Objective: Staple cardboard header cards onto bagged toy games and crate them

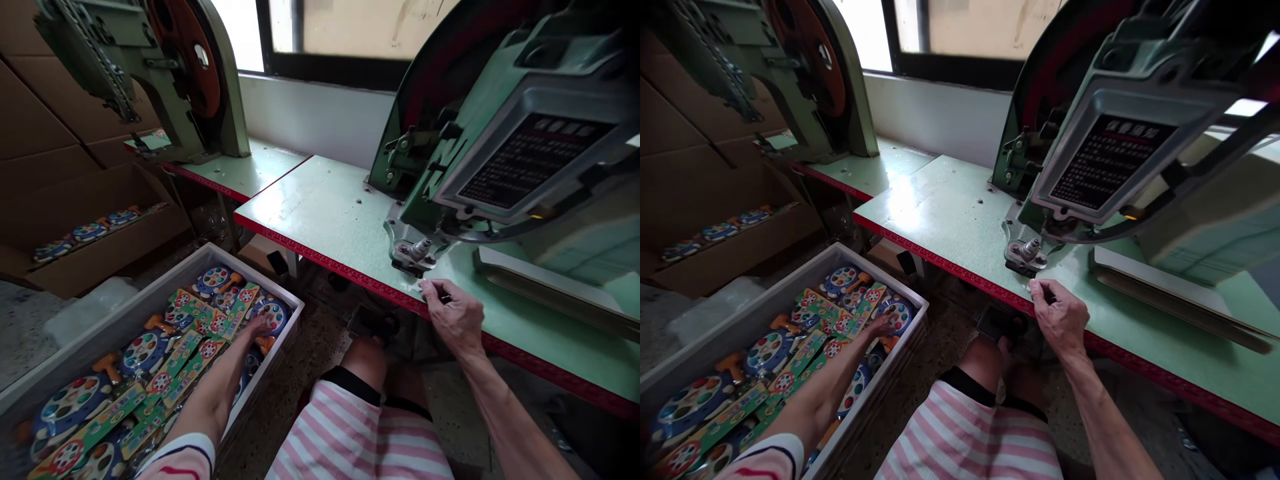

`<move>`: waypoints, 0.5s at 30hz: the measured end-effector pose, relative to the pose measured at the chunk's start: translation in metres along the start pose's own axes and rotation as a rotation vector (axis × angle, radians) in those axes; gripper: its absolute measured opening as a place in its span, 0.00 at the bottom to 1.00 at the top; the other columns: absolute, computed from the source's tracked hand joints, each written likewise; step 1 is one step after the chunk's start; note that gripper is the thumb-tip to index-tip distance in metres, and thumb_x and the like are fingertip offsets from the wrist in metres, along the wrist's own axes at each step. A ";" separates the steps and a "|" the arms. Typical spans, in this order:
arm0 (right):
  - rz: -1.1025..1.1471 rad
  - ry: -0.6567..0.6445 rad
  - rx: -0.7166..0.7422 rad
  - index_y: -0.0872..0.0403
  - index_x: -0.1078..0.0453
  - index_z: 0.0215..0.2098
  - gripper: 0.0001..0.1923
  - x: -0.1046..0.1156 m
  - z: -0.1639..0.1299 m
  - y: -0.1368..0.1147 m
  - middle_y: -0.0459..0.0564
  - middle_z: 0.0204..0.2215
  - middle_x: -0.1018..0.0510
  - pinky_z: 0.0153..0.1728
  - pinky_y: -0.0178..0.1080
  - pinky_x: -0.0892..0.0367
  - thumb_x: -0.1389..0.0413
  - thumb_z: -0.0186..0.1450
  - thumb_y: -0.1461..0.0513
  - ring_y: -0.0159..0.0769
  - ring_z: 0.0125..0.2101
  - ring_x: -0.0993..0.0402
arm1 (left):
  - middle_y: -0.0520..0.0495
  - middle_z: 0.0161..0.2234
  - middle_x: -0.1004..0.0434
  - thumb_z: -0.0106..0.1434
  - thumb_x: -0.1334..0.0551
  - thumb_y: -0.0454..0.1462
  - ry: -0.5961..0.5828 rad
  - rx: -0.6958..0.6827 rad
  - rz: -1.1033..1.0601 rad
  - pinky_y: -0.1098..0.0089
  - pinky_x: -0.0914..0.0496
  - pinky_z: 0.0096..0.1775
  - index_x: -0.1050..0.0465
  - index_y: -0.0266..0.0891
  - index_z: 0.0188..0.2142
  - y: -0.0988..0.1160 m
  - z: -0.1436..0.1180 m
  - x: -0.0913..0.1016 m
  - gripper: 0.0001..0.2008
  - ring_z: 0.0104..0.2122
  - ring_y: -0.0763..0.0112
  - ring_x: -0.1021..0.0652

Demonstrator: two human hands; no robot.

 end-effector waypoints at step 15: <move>0.057 0.111 0.204 0.50 0.21 0.35 0.18 0.079 0.003 0.022 0.51 0.30 0.16 0.35 0.42 0.31 0.43 0.68 0.47 0.42 0.29 0.21 | 0.41 0.48 0.14 0.61 0.45 0.39 0.144 -0.077 0.083 0.64 0.28 0.55 0.16 0.42 0.42 0.017 -0.137 -0.040 0.18 0.52 0.53 0.18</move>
Point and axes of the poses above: each hand's wrist, its own z-axis towards the middle knuckle, its own x-axis out of the back of the hand, y = z × x, the point moved 10 cm from there along z, towards the middle knuckle
